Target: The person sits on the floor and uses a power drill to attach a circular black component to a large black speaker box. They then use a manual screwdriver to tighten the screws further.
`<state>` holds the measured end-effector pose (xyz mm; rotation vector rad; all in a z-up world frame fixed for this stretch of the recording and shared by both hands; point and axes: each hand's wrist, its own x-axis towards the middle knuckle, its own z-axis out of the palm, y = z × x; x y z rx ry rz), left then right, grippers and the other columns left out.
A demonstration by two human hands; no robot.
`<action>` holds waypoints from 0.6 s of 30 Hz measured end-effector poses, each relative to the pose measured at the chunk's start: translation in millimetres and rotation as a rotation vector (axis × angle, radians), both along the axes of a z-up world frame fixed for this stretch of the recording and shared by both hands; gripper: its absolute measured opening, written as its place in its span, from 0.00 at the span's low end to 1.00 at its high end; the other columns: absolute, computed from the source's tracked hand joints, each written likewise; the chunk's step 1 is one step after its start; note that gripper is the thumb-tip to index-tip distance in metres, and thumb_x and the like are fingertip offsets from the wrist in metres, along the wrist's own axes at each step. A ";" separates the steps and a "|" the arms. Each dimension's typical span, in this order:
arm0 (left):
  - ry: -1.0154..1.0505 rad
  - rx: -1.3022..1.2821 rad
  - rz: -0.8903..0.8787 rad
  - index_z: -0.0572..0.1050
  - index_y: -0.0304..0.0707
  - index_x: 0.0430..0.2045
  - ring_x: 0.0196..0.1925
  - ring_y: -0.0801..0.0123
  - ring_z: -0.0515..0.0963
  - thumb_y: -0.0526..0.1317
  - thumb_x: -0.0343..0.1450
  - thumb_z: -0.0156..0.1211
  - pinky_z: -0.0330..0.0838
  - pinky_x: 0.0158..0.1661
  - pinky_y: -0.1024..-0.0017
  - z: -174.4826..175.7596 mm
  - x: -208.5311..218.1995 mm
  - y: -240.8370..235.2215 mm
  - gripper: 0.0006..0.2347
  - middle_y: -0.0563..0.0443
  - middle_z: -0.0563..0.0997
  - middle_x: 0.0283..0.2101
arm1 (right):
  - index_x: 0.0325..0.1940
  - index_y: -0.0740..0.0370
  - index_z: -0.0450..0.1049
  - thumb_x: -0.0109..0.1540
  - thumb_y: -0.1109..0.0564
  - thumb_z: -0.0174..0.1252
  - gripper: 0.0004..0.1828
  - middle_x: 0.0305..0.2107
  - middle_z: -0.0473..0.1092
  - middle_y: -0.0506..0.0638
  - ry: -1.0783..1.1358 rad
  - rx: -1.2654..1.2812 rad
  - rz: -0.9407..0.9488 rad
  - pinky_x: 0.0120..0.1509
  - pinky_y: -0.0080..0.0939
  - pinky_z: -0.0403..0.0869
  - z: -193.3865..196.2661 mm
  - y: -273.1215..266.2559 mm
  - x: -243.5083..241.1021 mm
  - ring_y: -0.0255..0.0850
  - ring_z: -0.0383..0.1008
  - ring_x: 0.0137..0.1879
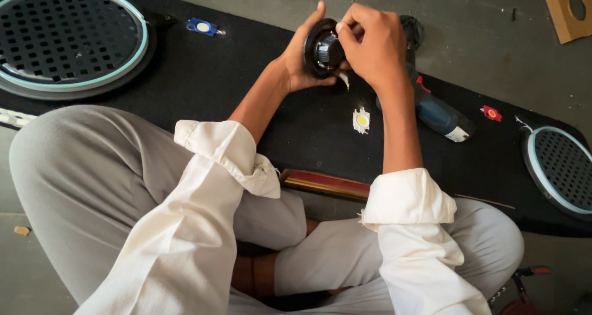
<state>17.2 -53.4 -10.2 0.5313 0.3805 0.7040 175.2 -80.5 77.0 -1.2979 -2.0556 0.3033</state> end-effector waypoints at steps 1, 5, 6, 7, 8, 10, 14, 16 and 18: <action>0.005 0.042 0.028 0.78 0.37 0.30 0.26 0.67 0.82 0.68 0.68 0.41 0.70 0.23 0.71 2.1 0.6 -1.6 0.31 0.48 0.81 0.25 | 0.36 0.65 0.78 0.64 0.60 0.66 0.05 0.25 0.78 0.52 -0.013 -0.015 0.024 0.34 0.39 0.73 1.7 -0.7 1.2 0.39 0.80 0.30; 0.101 0.056 0.001 0.78 0.33 0.39 0.30 0.65 0.83 0.63 0.73 0.47 0.76 0.31 0.68 1.9 2.5 -0.6 0.27 0.48 0.83 0.31 | 0.34 0.64 0.78 0.61 0.60 0.68 0.05 0.25 0.77 0.54 -0.092 -0.088 0.054 0.37 0.41 0.73 8.2 -1.8 7.2 0.42 0.79 0.31; 0.145 0.121 0.013 0.78 0.33 0.39 0.31 0.66 0.83 0.62 0.74 0.48 0.78 0.33 0.68 -0.4 4.2 -0.9 0.27 0.48 0.83 0.31 | 0.34 0.64 0.78 0.60 0.60 0.68 0.06 0.25 0.76 0.55 -0.121 -0.111 0.043 0.37 0.42 0.73 8.8 -2.9 9.0 0.43 0.78 0.31; 0.188 0.186 0.024 0.78 0.32 0.40 0.31 0.66 0.84 0.62 0.74 0.49 0.80 0.35 0.69 -2.9 5.9 -1.0 0.26 0.48 0.84 0.32 | 0.33 0.64 0.78 0.60 0.60 0.69 0.06 0.25 0.76 0.55 -0.116 -0.140 0.031 0.37 0.42 0.73 8.9 -3.6 10.1 0.43 0.79 0.31; 0.216 0.181 0.022 0.78 0.34 0.39 0.31 0.68 0.84 0.62 0.73 0.48 0.80 0.34 0.69 -5.5 7.8 -1.5 0.26 0.50 0.83 0.31 | 0.33 0.64 0.78 0.59 0.60 0.69 0.06 0.24 0.76 0.54 -0.110 -0.170 0.019 0.37 0.42 0.73 8.5 -4.3 10.7 0.43 0.79 0.31; 0.274 0.174 0.016 0.78 0.38 0.38 0.30 0.70 0.84 0.61 0.73 0.46 0.80 0.33 0.70 -9.3 11.9 -1.8 0.24 0.53 0.83 0.31 | 0.32 0.63 0.78 0.58 0.60 0.69 0.06 0.24 0.76 0.54 -0.104 -0.214 -0.001 0.36 0.42 0.73 7.3 -4.6 11.4 0.43 0.79 0.31; 0.308 0.237 0.044 0.79 0.40 0.39 0.30 0.74 0.82 0.60 0.75 0.41 0.77 0.33 0.71 -16.5 12.6 -2.6 0.24 0.55 0.83 0.31 | 0.33 0.63 0.79 0.56 0.61 0.69 0.05 0.24 0.76 0.55 -0.100 -0.233 -0.008 0.36 0.44 0.72 1.7 -2.3 11.6 0.44 0.79 0.31; 0.436 0.218 0.047 0.79 0.42 0.39 0.29 0.77 0.81 0.60 0.77 0.38 0.74 0.31 0.74 -19.0 12.7 -0.6 0.25 0.57 0.83 0.30 | 0.33 0.63 0.79 0.57 0.60 0.70 0.06 0.25 0.77 0.54 -0.102 -0.225 0.002 0.36 0.43 0.73 -0.7 0.0 14.8 0.43 0.80 0.31; 0.440 0.200 0.037 0.79 0.40 0.40 0.29 0.76 0.82 0.59 0.77 0.37 0.76 0.32 0.73 -21.3 14.0 2.3 0.25 0.56 0.83 0.30 | 0.33 0.63 0.78 0.59 0.59 0.71 0.07 0.26 0.78 0.53 -0.111 -0.223 0.012 0.36 0.41 0.73 -5.8 2.0 17.8 0.41 0.80 0.31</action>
